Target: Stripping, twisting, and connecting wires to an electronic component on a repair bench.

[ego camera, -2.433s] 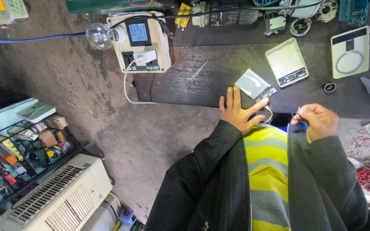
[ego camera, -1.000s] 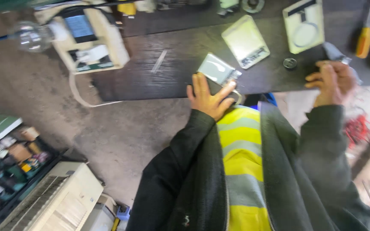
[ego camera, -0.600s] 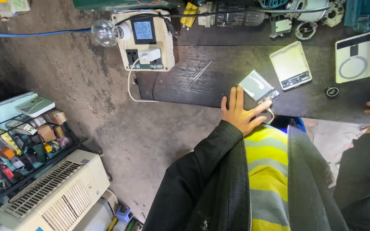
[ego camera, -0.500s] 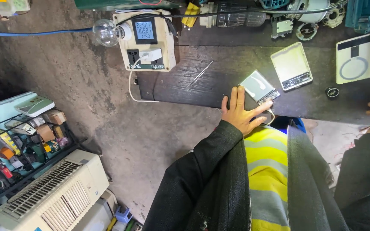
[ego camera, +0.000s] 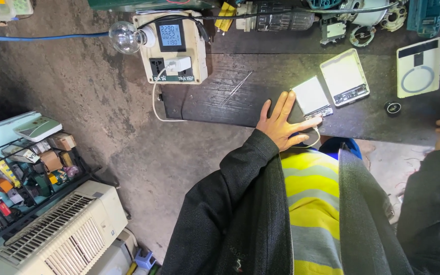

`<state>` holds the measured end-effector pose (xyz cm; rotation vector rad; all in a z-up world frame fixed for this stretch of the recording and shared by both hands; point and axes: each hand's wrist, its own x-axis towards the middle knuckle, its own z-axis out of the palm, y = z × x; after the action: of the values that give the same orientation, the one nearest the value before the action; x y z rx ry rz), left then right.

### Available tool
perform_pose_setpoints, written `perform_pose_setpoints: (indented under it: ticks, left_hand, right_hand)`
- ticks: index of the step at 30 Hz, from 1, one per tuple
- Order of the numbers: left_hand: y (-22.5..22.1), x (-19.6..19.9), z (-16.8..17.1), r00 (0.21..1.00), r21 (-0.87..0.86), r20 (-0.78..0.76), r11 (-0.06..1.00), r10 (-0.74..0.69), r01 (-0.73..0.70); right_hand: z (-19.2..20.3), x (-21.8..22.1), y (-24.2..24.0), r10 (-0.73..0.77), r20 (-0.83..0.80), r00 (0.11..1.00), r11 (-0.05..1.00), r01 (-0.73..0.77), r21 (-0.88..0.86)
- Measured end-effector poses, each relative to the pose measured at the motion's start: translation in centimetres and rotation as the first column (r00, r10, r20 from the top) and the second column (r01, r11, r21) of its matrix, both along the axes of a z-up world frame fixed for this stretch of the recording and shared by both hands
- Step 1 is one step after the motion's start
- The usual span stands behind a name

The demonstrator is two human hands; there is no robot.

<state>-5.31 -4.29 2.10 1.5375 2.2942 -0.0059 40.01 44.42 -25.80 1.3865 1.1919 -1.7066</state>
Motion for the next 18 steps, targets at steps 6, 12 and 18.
perform_pose_setpoints:
  ticks: [6, 12, 18]
  left_hand:
    - [0.0, 0.1, -0.4, 0.995, -0.05, 0.101, 0.999, 0.002, 0.004]
    - [-0.6, 0.8, -1.1, 0.998, 0.193, 0.013, 0.979, 0.067, -0.068]
    - [-0.6, 0.8, -1.3, 0.999, 0.153, 0.01, 0.987, 0.047, -0.048]
  right_hand:
    - [20.7, -16.1, -16.4, 0.178, -0.119, 0.977, 0.321, 0.057, 0.945]
    - [21.8, -17.5, -17.0, 0.178, -0.069, 0.982, 0.219, 0.029, 0.975]
    - [22.0, -17.9, -17.0, 0.143, -0.051, 0.988, 0.245, 0.015, 0.969]
